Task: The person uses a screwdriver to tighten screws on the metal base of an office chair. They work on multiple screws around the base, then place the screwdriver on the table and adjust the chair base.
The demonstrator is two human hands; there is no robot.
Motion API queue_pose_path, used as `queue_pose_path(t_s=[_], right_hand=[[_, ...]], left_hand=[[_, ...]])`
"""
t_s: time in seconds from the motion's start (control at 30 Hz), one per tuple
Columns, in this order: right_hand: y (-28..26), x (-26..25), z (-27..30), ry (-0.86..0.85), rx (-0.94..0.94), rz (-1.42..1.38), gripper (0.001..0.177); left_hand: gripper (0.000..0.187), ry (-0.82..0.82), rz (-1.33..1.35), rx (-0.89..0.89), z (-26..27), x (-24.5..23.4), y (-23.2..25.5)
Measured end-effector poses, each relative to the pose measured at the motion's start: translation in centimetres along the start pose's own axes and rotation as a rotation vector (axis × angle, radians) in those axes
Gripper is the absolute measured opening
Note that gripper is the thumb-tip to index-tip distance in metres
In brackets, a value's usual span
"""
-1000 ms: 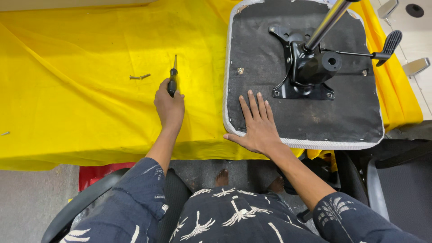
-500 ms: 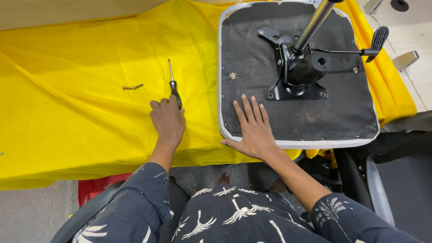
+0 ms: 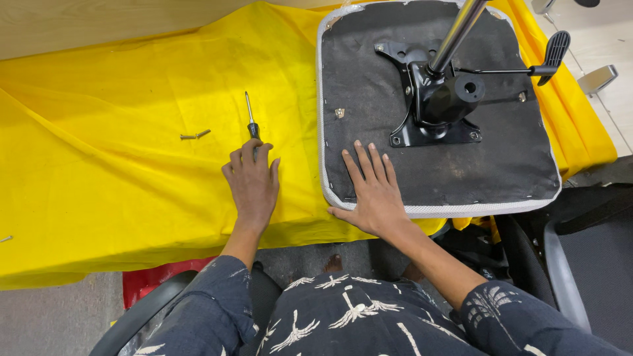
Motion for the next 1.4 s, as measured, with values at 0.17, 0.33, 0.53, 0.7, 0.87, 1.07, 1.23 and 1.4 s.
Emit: queue_pose_path(t_s=[0.17,0.33,0.53,0.7,0.87,1.07,1.23,1.4], right_hand=[[-1.5,-0.2,0.6,0.020,0.014,0.050,0.116],[-1.5,-0.7,0.8,-0.019,-0.055,0.088,0.115],[-1.1,-0.9,0.3,-0.115,-0.065,0.016,0.115],[-1.2,-1.3,0.4,-0.119,-0.078,0.019,0.109],[-1.2,-1.1,0.3,-0.174,-0.086,0.027,0.107],[-0.4,-1.6,1.7,-0.130,-0.112,0.014,0.100],[0.9,-2.6,4.3,-0.169,-0.110,-0.012,0.103],[2.9,-4.1,8.1,-0.197,-0.100,-0.018,0.108]], left_hand=[[0.026,-0.252,0.386,-0.162,-2.0,2.3,2.2],[0.050,-0.542,0.641,-0.378,-3.3,5.0,5.0],[0.072,-0.685,0.744,-0.478,-4.2,7.0,6.5],[0.086,-0.740,0.748,-0.543,-5.1,9.3,5.9],[0.089,-0.749,0.818,-0.692,-5.5,12.7,5.7],[0.093,-0.735,0.938,-0.785,-6.7,15.2,6.5],[0.083,-0.889,0.888,-0.773,-6.7,14.8,7.9],[0.078,-0.956,0.888,-0.808,-4.7,14.1,10.2]])
Point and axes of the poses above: each hand's wrist, its own z-axis away from the middle knuckle, its own x-axis out of the palm, y = z × x, the point moved 4 cm from there along -z, towards the middle knuckle, and after that the axes turned 9 degrees about -x, right-handed, at the moved point
